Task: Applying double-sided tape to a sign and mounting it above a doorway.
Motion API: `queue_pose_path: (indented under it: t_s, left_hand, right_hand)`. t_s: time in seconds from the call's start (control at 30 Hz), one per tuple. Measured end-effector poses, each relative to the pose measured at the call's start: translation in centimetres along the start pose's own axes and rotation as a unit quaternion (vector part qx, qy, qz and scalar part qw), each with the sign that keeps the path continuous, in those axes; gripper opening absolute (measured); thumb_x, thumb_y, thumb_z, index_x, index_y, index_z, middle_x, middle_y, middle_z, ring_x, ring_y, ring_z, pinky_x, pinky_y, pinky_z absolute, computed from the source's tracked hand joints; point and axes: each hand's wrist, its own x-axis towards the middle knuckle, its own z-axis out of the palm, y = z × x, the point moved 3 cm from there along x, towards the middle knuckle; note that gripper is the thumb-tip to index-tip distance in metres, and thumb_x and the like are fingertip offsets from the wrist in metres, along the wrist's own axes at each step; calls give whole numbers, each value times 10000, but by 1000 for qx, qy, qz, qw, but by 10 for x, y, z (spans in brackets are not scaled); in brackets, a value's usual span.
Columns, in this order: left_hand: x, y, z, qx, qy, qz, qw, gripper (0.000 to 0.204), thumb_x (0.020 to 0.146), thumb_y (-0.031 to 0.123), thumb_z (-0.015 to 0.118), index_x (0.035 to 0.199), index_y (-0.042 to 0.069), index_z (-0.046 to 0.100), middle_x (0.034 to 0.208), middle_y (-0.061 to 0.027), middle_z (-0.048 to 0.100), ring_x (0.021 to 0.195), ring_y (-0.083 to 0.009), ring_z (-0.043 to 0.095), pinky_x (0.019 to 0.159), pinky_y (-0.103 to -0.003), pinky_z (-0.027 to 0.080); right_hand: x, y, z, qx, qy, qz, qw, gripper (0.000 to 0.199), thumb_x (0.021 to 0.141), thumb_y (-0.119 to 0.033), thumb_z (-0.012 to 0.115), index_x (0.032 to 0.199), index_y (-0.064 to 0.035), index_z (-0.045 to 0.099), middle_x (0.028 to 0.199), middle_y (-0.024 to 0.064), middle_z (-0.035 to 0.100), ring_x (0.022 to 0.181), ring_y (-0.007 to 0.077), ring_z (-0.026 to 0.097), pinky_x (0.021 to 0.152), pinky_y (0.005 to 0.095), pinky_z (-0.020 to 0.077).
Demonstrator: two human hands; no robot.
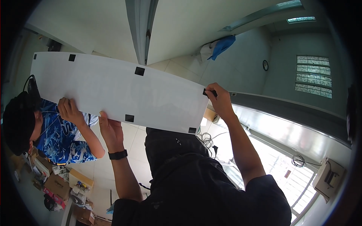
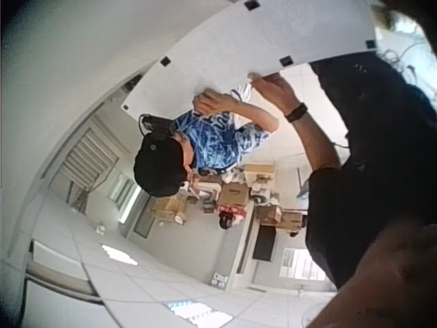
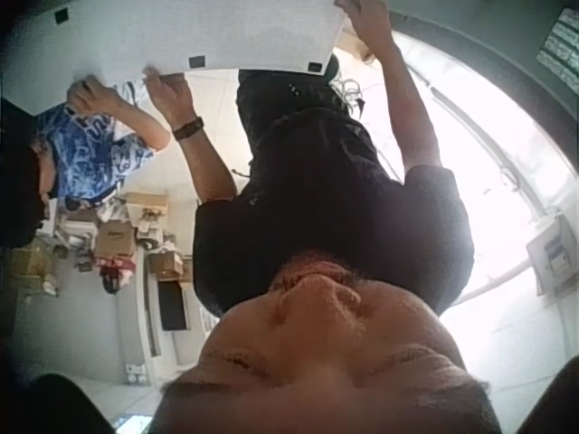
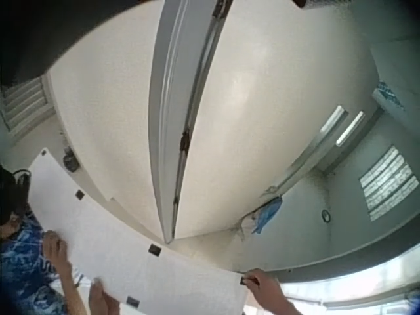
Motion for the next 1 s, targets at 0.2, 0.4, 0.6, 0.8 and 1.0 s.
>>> queue_pose_path:
  t_s: [0.2, 0.4, 0.6, 0.8, 1.0]
  left_hand:
    - [-1, -2, -4, -7, -9, 3, 1000, 404, 1056, 334, 570, 1371, 83, 537, 1306, -56, 642, 1195, -171, 625, 997, -359, 532]
    - [-4, -1, 0, -18, 3, -2, 1000, 396, 1055, 329, 572, 1358, 74, 546, 1301, -59, 644, 1198, -178, 625, 1004, -365, 531]
    - [0, -5, -9, -24, -26, -6, 999, 393, 1057, 331, 568, 1352, 73, 549, 1311, -58, 635, 1202, -172, 620, 999, -361, 533]
    - [1, -18, -13, -21, 1, 2, 1000, 381, 1063, 335, 553, 1341, 75, 554, 1302, -52, 638, 1196, -168, 618, 1001, -360, 529]
    - [-5, -34, -19, -17, 13, -2, 1000, 409, 1064, 340, 550, 1370, 70, 528, 1329, -66, 616, 1202, -180, 613, 999, -369, 529]
  right_hand:
    - [3, -3, 0, 12, 9, 1, 1000, 103, 922, -67, 709, 1006, -40, 656, 848, 93, 700, 674, 194, 619, 659, 318, 500]
    - [2, -2, -1, 19, 4, -30, 999, 79, 929, -35, 689, 993, -20, 645, 811, 58, 657, 678, 130, 561, 639, 283, 466]
    - [5, -1, 2, 2, -4, -15, 1000, 87, 930, -52, 691, 1003, -30, 649, 888, 111, 699, 746, 216, 660, 691, 326, 519]
    - [14, 6, 5, -6, -21, -27, 999, 94, 924, -54, 692, 1005, -28, 651, 895, 124, 700, 777, 243, 681, 697, 335, 525]
    - [14, 21, 7, -41, -67, -53, 995, 111, 921, -47, 673, 1022, -28, 632, 887, 144, 684, 769, 276, 672, 697, 363, 518]
